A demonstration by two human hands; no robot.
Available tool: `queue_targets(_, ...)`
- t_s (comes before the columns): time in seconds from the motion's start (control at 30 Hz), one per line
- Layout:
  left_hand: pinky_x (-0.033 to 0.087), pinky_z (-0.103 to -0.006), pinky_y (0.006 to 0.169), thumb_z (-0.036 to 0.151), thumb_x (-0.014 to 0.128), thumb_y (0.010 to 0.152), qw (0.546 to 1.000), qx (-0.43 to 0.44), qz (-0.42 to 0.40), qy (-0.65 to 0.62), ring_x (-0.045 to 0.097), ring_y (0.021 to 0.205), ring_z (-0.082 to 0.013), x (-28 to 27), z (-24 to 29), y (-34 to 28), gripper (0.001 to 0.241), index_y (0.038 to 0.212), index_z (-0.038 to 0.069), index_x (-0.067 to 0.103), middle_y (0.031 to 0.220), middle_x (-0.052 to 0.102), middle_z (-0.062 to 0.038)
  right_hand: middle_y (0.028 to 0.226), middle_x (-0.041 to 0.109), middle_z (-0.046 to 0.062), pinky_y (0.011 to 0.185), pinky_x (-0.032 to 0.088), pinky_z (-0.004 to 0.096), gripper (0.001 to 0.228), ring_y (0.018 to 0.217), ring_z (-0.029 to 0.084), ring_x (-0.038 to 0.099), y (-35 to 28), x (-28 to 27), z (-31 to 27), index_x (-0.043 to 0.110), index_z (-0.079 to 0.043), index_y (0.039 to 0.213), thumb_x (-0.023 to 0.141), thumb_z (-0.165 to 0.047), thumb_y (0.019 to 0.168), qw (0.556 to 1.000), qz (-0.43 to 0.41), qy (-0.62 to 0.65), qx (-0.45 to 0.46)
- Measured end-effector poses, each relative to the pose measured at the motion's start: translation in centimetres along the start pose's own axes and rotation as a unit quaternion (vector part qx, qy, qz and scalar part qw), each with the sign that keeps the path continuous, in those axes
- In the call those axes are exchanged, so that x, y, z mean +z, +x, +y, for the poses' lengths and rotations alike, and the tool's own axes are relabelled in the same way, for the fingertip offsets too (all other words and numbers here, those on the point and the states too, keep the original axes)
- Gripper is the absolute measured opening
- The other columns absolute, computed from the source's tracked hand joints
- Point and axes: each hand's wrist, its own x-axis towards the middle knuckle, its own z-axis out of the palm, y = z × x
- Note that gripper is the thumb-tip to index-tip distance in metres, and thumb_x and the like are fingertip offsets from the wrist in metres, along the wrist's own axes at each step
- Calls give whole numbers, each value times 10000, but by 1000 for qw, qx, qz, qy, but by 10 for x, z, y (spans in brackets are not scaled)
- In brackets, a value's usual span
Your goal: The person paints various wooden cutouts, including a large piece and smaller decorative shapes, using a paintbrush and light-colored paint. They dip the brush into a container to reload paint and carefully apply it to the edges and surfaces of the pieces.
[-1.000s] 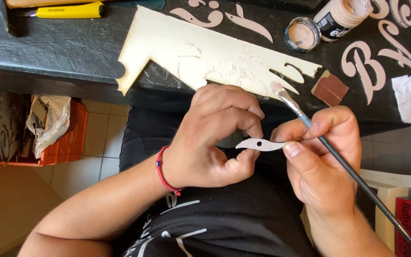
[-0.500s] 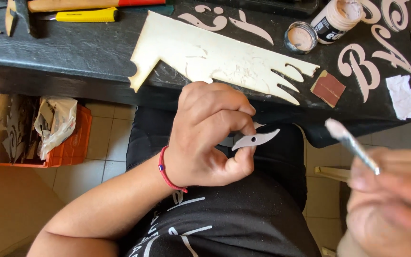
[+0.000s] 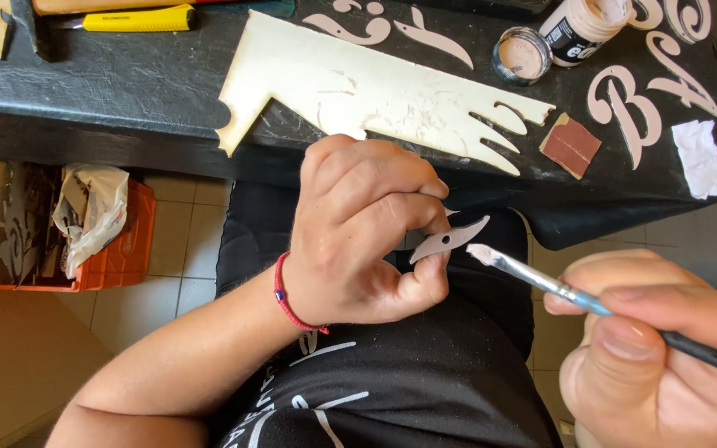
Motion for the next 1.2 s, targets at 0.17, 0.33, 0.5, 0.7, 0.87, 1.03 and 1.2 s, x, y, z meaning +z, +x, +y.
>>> queue_targets(0.17,387,-393,835,302,443,979,1000,-3,2,-6,638,889,-270,0,0,0,300,830,98,604,970,628,-54,739,538,273,683,519,405,240,632,320,616,6,9,6,382,73,991,448,-157,1007,1000,3,5,-22)
queue_targets(0.33,383,-389,833,279,460,969,1000,-8,5,-6,636,887,-265,-1,0,-1,259,846,97,597,971,626,-48,763,528,272,704,518,410,219,677,334,618,5,8,19,391,97,983,465,-103,1032,999,26,6,-42)
queue_targets(0.5,373,-389,819,261,480,955,1000,-9,5,-4,634,872,-261,0,-1,-1,227,847,98,594,971,623,-46,781,527,244,732,492,383,193,669,288,605,1,2,6,399,51,1022,439,-136,1042,1000,13,-2,-14)
queue_targets(0.7,379,-393,832,272,481,958,1000,-3,3,-3,635,891,-269,-1,1,0,241,847,96,603,974,632,-51,769,564,279,682,512,392,204,651,317,618,13,9,10,405,97,968,454,-98,1001,999,-13,2,-41)
queue_targets(0.87,376,-389,838,263,480,955,1000,-4,4,0,629,891,-263,-2,0,-1,230,841,103,600,978,625,-46,771,531,277,733,505,412,208,711,340,622,7,4,25,401,106,1008,465,-83,1069,998,27,-10,-53)
queue_targets(1.03,373,-389,823,262,484,954,1000,-4,3,0,629,876,-263,-1,0,0,233,843,93,600,973,627,-55,799,552,267,715,504,385,198,668,303,615,10,5,-3,393,77,1001,439,-115,1003,999,-19,-12,-44)
queue_targets(1.2,374,-393,820,273,485,953,1000,1,4,6,627,889,-259,-2,0,-1,235,846,98,599,974,634,-47,764,557,303,667,504,388,213,659,338,619,17,10,8,420,131,947,460,-73,997,999,-8,-7,-48)
